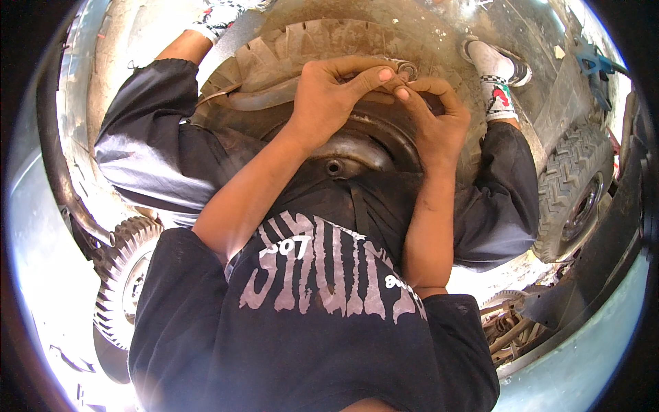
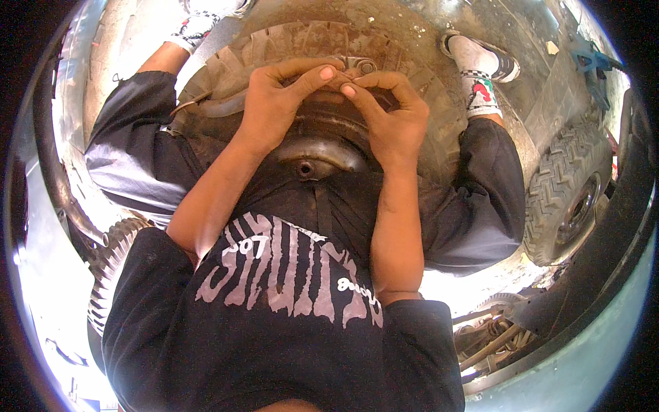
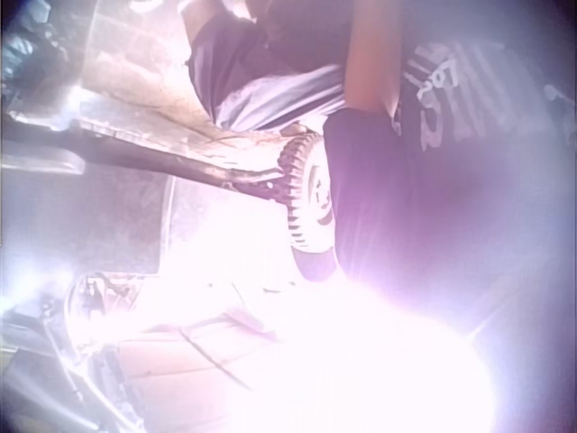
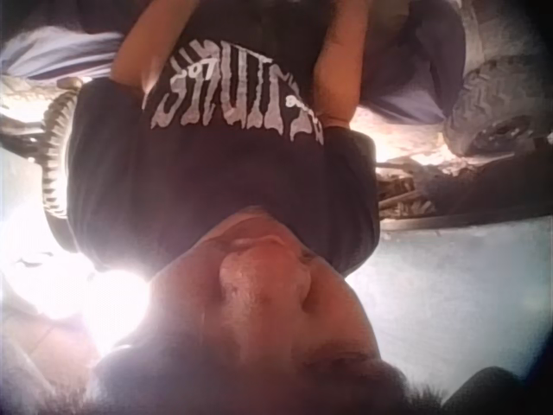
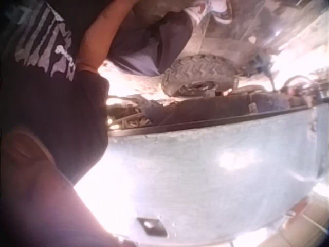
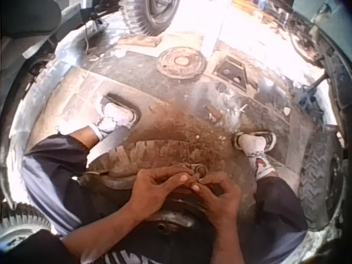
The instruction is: The person sits on the floor and uses a hammer and small metal pieces to adjust a metal bracket attached to a vehicle wheel hub. They repeatedly tap the bracket and insert small metal pieces into its holes.
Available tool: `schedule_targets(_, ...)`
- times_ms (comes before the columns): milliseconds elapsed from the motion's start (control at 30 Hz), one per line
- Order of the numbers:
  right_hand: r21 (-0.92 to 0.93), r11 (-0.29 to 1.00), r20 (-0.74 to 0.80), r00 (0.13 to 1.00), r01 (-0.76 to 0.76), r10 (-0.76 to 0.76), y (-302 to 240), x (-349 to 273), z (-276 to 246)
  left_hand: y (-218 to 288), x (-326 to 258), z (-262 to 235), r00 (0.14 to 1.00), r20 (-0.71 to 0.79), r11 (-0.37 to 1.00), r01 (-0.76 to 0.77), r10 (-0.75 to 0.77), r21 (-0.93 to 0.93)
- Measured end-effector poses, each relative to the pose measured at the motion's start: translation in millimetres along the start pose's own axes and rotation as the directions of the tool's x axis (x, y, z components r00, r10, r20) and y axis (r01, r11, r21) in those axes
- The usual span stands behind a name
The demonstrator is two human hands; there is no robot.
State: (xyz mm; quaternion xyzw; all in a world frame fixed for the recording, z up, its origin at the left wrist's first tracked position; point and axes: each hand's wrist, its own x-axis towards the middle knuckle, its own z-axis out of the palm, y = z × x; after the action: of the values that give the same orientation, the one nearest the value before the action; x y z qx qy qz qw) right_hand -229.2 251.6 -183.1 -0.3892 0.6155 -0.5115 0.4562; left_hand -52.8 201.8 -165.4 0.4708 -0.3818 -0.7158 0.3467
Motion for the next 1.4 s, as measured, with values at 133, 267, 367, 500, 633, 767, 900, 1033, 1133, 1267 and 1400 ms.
schedule_targets(133, 0.257, 0.949, 0.102, 0.981, -0.185, 0.164, -1.3, 0.6, -3.4, -4.9, 0.4, -0.6, 0.999, 0.015, 0.994, 0.037, -0.035, -0.104)
schedule_targets(267, 0.272, 0.942, 0.091, 0.980, -0.197, 0.179, -14.5, -2.5, -2.7, -7.1, 1.8, -0.1, 0.991, -0.014, 0.960, -0.126, 0.134, 0.250)
schedule_targets(367, 0.261, 0.930, 0.207, 0.956, -0.258, 0.207, -19.1, -5.2, -10.3, -12.7, 5.4, 0.7, 0.947, 0.044, 0.871, -0.309, 0.317, 0.382)
schedule_targets(500, 0.268, 0.892, 0.109, 0.932, -0.363, 0.346, -21.8, -14.1, -13.7, -18.1, 9.9, 0.9, 0.871, 0.100, 0.702, -0.452, 0.482, 0.551)
schedule_targets(633, 0.062, 0.982, -0.186, 0.964, -0.181, 0.189, -0.9, -15.3, -22.0, -16.3, 27.0, -8.2, 0.770, 0.171, 0.466, -0.529, 0.614, 0.709)
schedule_targets(767, -0.652, 0.716, -0.140, 0.889, 0.248, -0.436, 27.2, 3.5, -24.6, -25.0, 45.8, -22.9, 0.717, 0.408, 0.147, -0.574, 0.566, 0.805)
schedule_targets(900, -0.709, 0.624, -0.064, 0.852, 0.328, -0.520, 31.5, 4.2, 4.9, -35.0, 50.7, -26.9, 0.790, 0.451, 0.149, -0.548, 0.416, 0.823)
schedule_targets(1033, -0.761, 0.555, 0.004, 0.858, 0.335, -0.513, 28.0, -2.0, 6.6, -40.8, 49.6, -23.5, 0.735, 0.475, 0.079, -0.578, 0.484, 0.812)
schedule_targets(1133, -0.786, 0.524, 0.025, 0.864, 0.328, -0.504, 22.6, 1.6, 9.6, -37.1, 53.3, -25.0, 0.740, 0.475, 0.098, -0.581, 0.476, 0.808)
schedule_targets(1267, -0.775, 0.522, 0.074, 0.871, 0.357, -0.486, 34.0, -13.7, 1.6, -37.5, 52.6, -26.2, 0.742, 0.474, 0.105, -0.582, 0.474, 0.806)
schedule_targets(1400, -0.791, 0.506, 0.075, 0.877, 0.343, -0.475, 20.7, -7.8, 10.5, -41.3, 52.9, -25.6, 0.750, 0.458, 0.133, -0.577, 0.477, 0.806)
